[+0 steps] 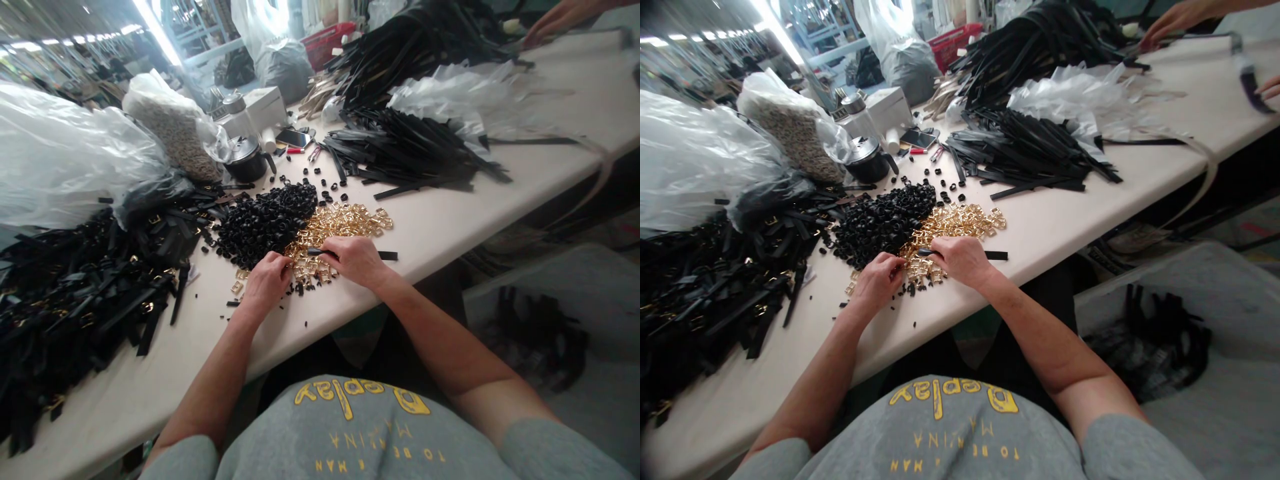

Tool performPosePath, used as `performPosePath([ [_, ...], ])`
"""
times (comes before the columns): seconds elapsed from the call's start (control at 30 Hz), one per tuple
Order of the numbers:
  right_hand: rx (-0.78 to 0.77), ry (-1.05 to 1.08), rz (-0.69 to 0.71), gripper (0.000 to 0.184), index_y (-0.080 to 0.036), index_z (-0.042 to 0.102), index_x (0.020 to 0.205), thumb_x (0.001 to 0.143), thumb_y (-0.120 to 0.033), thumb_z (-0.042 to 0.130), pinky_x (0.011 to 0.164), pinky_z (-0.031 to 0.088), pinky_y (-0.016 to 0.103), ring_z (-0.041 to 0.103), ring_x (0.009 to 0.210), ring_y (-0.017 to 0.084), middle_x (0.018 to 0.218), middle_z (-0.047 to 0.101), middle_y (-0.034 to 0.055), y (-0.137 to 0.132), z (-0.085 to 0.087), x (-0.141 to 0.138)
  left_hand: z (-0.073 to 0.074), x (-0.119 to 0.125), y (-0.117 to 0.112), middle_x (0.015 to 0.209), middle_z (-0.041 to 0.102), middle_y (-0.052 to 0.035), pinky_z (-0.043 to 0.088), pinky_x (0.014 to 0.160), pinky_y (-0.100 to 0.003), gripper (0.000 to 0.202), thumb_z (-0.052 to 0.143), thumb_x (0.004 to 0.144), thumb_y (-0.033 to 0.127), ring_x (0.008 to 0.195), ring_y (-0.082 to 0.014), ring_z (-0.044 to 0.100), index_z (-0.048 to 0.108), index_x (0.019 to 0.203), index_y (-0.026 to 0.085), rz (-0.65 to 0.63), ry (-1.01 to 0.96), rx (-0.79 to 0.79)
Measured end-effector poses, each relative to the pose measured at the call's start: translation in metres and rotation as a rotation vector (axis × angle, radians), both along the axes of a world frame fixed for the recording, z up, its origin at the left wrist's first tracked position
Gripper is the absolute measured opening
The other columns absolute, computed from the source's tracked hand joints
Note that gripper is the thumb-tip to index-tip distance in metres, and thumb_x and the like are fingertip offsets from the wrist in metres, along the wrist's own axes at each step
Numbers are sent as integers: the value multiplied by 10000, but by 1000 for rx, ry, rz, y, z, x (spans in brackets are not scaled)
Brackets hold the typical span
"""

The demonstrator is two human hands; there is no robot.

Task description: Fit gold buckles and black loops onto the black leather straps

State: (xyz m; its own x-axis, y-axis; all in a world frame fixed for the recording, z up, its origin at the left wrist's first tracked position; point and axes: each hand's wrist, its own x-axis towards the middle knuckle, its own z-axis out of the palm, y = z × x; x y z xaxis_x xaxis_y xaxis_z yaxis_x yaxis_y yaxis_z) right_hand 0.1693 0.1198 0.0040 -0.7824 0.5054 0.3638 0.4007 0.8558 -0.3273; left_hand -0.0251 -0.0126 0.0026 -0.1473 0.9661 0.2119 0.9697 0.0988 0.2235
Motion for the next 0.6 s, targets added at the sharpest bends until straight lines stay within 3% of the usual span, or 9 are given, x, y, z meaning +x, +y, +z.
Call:
performPosePath([
  [0.13,-3,-12,5,185,-187,644,853,940,-331,568,577,235,281,567,675,132,800,689,19,0,1,-1,1,4,3,959,651,-74,511,783,-292,183,557,892,239,825,-185,637,711,980,193,33,23,-21],
  [0.33,-9,-16,11,204,-183,634,840,946,-341,560,578,232,280,560,682,133,797,683,24,0,3,0,3,6,8,929,657,-69,493,754,-284,172,537,899,217,810,-181,634,706,925,197,101,84,-75],
  [0.6,1,1,8,176,-184,638,854,935,-333,590,591,258,277,568,684,134,803,687,19,2,3,2,10,-3,3,983,685,-67,504,813,-289,265,520,842,126,893,-194,651,686,1036,195,-17,107,-176],
])
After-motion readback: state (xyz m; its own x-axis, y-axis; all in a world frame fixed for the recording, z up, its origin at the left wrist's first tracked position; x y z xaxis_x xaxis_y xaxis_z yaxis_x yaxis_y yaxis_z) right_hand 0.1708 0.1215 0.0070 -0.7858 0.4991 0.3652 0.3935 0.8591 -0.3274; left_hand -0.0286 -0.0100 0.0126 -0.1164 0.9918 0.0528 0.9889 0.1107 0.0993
